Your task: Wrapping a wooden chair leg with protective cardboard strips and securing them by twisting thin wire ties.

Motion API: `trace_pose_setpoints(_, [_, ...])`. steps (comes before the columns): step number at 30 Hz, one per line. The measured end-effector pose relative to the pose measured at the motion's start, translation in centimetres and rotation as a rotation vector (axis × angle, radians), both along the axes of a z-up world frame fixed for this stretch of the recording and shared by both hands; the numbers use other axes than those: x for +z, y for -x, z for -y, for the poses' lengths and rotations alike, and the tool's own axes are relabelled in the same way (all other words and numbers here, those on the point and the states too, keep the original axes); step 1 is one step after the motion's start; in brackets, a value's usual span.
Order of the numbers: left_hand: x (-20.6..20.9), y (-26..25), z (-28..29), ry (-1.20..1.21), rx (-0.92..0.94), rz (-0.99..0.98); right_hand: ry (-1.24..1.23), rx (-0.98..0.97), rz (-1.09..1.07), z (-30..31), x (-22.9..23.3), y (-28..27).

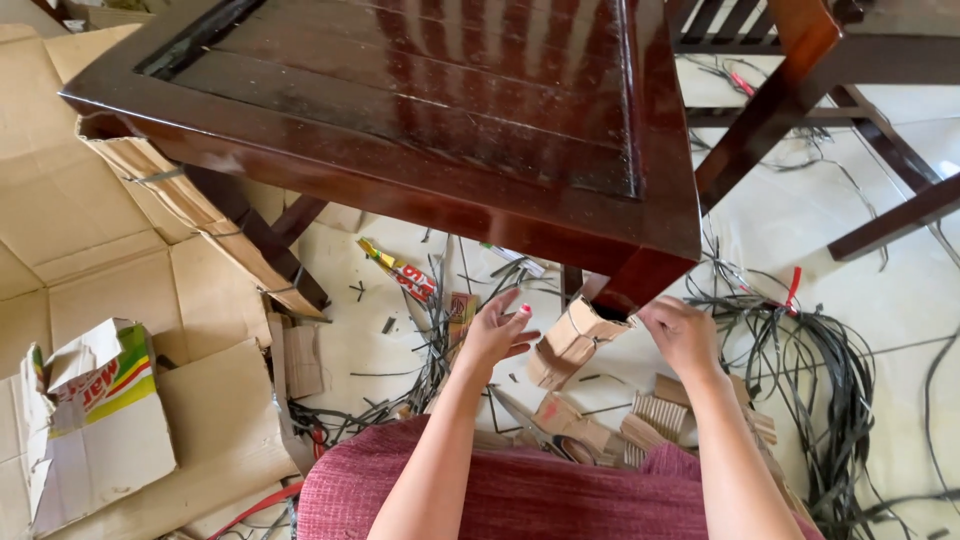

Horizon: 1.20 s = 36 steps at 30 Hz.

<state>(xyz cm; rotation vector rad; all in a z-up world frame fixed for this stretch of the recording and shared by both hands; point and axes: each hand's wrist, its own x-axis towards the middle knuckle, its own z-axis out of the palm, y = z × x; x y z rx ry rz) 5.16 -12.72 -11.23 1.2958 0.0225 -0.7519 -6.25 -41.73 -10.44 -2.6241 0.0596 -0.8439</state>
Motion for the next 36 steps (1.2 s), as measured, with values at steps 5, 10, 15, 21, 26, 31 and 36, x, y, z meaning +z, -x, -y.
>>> trace_pose_setpoints(5, [1.0,-0.2,1.1,-0.019,0.017,0.115,0.083,-0.027,-0.011,1.4,-4.5,-0.7])
trace_pose_setpoints(10, [0.6,-0.6,1.1,0.109,0.181,0.057,0.169,-0.041,-0.042,-1.1,-3.8,-0.4])
trace_pose_setpoints(15, [0.5,-0.4,-0.3,0.13,0.301,-0.021,0.196,-0.079,-0.041,-4.7,0.7,1.1])
trace_pose_setpoints(21, [3.7,3.7,-3.4,-0.131,0.094,0.659,0.124,-0.113,-0.144,-6.0,-0.7,4.6])
trace_pose_setpoints(26, [1.9,5.2,-2.8,-0.395,-0.134,1.412,0.216,-0.129,-0.099,-7.5,-5.6,6.6])
trace_pose_setpoints(31, [4.6,7.1,-0.8,-0.266,-0.048,1.699,0.202,0.031,-0.039,-12.6,0.3,8.0])
trace_pose_setpoints(36, [3.3,7.5,0.5,-0.29,0.082,1.451,0.282,0.054,0.237,-12.8,0.3,7.8])
